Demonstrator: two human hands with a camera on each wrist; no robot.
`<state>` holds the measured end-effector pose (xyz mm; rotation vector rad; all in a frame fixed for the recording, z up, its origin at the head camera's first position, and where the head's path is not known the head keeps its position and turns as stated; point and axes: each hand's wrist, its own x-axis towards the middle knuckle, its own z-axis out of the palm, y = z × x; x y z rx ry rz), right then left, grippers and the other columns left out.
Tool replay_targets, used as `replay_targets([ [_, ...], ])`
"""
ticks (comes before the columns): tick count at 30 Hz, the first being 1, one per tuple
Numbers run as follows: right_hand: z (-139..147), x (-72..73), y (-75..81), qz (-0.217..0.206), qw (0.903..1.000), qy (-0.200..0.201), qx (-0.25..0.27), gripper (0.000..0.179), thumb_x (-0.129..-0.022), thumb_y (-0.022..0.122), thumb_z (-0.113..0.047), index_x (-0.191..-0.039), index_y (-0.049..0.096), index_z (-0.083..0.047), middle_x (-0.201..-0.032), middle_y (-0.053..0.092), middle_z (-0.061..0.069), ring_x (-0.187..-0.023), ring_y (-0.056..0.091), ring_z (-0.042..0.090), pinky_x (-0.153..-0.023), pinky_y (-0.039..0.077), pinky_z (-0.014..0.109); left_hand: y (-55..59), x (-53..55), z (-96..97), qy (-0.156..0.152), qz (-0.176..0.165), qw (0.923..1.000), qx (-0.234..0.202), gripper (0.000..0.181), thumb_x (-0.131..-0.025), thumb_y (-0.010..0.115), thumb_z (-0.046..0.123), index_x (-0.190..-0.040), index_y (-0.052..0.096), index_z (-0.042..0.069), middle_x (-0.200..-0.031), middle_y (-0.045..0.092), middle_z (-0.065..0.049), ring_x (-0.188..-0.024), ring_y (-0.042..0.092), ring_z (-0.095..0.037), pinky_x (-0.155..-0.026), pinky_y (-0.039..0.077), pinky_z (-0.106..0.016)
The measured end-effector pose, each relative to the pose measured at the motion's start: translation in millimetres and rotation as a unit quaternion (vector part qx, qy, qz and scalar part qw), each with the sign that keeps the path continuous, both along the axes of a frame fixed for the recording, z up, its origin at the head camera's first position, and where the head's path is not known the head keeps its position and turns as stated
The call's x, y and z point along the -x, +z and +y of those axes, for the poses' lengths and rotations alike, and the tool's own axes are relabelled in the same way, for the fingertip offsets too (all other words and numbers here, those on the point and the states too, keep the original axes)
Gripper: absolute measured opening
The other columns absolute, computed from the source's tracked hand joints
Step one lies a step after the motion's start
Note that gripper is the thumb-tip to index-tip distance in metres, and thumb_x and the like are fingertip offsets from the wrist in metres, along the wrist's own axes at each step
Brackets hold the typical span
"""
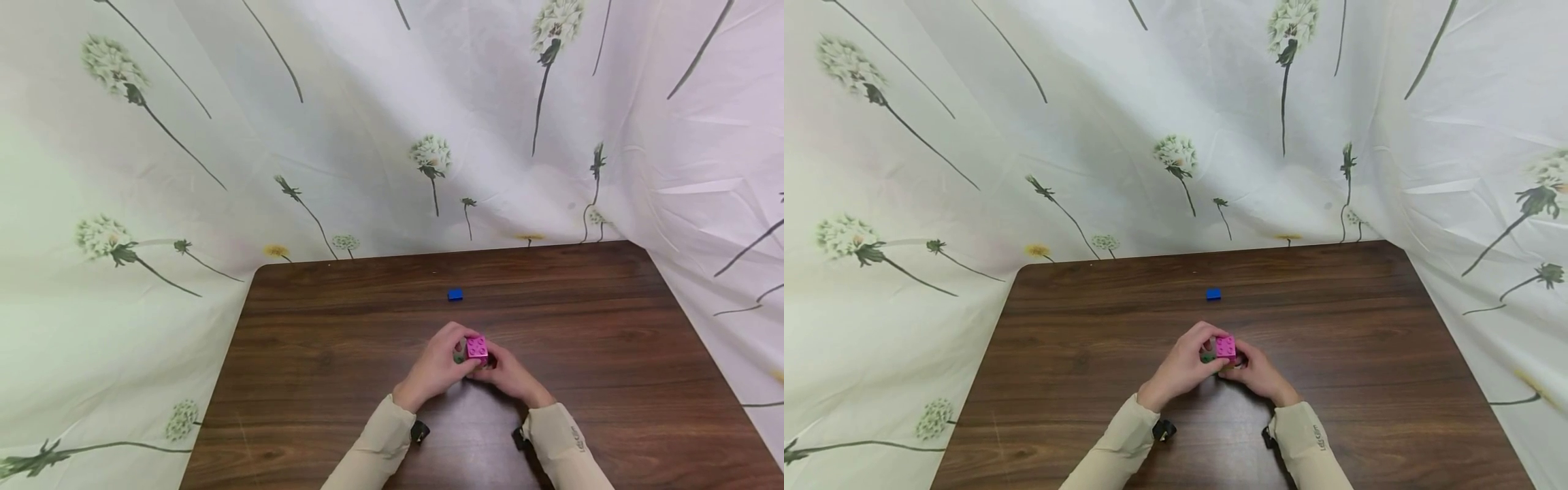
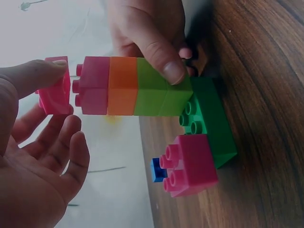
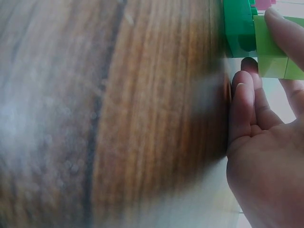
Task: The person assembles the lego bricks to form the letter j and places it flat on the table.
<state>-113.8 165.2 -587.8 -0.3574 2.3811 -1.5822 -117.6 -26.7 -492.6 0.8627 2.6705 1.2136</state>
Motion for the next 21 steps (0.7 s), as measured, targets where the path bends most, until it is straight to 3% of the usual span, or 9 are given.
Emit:
replay_targets([
  [12,-0.6,-0.4,0.7,-0.012,0.9999,-0.008,-0.008,0.054,-0.08,0.078,-0.027,-0.127,0.059,-0.008,-0.114,0.065,0.008,-0.095,0.054,0.014,-0.082,0.045,0.024,-9.1,-0.1,1.4,0.01,-0.012,0.9996,0.023,0.035,-0.085,0.074,0.02,-0.118,0.061,0.017,-0.109,0.061,0.005,-0.087,0.052,-0.007,-0.074,0.041,-0.015],
  [21,0.0,-0.5,-1.7,0.003,0.9999,-0.011,-0.003,0.051,-0.081,0.077,-0.022,-0.126,0.059,-0.006,-0.117,0.066,0.012,-0.102,0.057,0.015,-0.088,0.046,0.025,-8.3,-0.3,1.4,0.008,-0.008,0.9997,0.021,0.038,-0.084,0.075,0.03,-0.117,0.061,0.017,-0.11,0.061,0.004,-0.097,0.061,-0.016,-0.08,0.045,-0.018],
])
